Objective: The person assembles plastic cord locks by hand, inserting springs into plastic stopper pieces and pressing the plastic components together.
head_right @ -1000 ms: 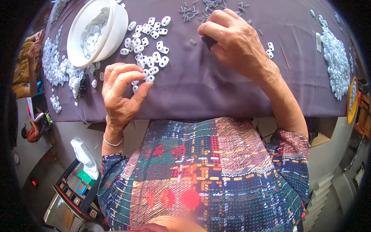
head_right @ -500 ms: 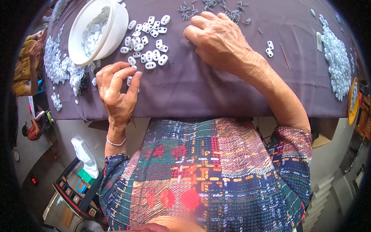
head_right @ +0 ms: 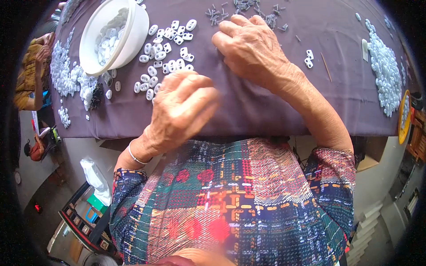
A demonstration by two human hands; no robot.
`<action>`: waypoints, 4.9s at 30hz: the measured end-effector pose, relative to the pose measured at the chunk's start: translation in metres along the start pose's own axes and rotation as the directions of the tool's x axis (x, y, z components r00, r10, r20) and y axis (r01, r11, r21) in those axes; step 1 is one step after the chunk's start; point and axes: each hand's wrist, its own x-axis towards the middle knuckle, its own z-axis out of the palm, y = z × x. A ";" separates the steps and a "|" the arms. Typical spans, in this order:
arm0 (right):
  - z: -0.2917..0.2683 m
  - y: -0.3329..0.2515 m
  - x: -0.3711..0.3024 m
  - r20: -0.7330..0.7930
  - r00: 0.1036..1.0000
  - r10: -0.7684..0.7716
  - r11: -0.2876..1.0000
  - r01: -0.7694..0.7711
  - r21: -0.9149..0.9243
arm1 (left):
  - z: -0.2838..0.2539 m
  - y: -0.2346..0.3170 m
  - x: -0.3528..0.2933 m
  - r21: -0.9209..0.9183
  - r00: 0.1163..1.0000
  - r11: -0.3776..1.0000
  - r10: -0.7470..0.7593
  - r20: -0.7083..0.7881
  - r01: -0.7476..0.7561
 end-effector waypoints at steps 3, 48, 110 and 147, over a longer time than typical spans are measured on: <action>-0.004 0.000 0.001 -0.061 0.998 0.023 0.997 -0.019 0.069 | 0.011 0.004 0.007 0.000 0.996 0.997 0.083 -0.021 -0.083; 0.018 -0.025 0.047 0.103 0.994 -0.042 0.987 0.025 0.162 | 0.045 0.005 -0.008 -0.473 0.975 0.880 0.128 0.181 -0.028; -0.027 -0.023 -0.018 0.178 0.896 0.407 0.517 -0.387 0.764 | 0.012 -0.016 0.017 -0.619 0.871 0.680 -0.492 0.014 0.393; -0.018 -0.010 -0.030 -0.037 0.945 0.326 0.861 -0.280 0.425 | -0.003 -0.018 0.037 -0.715 0.660 0.362 -0.728 0.184 0.598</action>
